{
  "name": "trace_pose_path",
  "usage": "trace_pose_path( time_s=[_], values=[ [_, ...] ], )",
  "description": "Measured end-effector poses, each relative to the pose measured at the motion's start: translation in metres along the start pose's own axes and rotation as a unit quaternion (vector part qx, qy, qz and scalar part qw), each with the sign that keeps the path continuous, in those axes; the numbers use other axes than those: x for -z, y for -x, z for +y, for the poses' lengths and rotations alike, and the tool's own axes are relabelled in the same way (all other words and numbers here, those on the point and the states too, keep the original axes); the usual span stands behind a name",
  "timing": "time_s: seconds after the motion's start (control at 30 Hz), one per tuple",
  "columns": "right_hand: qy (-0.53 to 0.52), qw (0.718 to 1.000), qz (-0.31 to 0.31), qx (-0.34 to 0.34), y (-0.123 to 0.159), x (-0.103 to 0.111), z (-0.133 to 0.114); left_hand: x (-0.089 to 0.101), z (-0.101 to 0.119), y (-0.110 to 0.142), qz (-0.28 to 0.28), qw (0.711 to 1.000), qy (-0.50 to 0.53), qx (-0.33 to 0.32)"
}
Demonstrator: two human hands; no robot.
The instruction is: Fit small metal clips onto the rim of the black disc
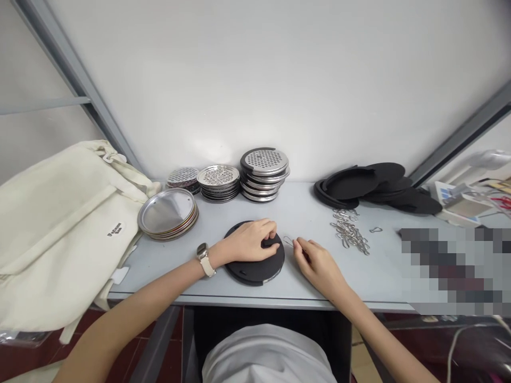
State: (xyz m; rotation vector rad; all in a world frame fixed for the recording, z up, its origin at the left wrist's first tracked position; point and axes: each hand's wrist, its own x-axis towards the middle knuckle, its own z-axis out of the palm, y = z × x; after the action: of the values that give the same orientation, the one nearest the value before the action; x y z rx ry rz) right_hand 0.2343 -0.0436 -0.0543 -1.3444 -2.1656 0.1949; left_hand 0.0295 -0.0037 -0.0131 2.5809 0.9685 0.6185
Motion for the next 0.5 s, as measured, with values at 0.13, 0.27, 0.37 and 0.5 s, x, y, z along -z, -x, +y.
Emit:
trace_pose_path(
  time_s=[0.13,0.27,0.37,0.5],
  values=[
    [0.012,1.0,0.002,0.015,-0.0026,-0.0025,-0.0029,-0.0026,-0.0019,0.0,-0.017,0.998,0.055,-0.017],
    [0.022,0.996,-0.045,0.069,-0.0052,-0.0022,-0.0051,-0.0072,-0.0009,-0.0011,-0.017,0.997,0.068,-0.02],
    [0.007,0.995,-0.068,0.069,-0.0059,-0.0004,-0.005,-0.0067,0.0014,-0.0006,-0.015,0.998,0.067,-0.01],
    [-0.008,0.996,-0.076,0.046,-0.0049,0.0002,-0.0037,-0.0028,0.0052,0.001,-0.02,0.998,0.049,-0.023]
  ],
)
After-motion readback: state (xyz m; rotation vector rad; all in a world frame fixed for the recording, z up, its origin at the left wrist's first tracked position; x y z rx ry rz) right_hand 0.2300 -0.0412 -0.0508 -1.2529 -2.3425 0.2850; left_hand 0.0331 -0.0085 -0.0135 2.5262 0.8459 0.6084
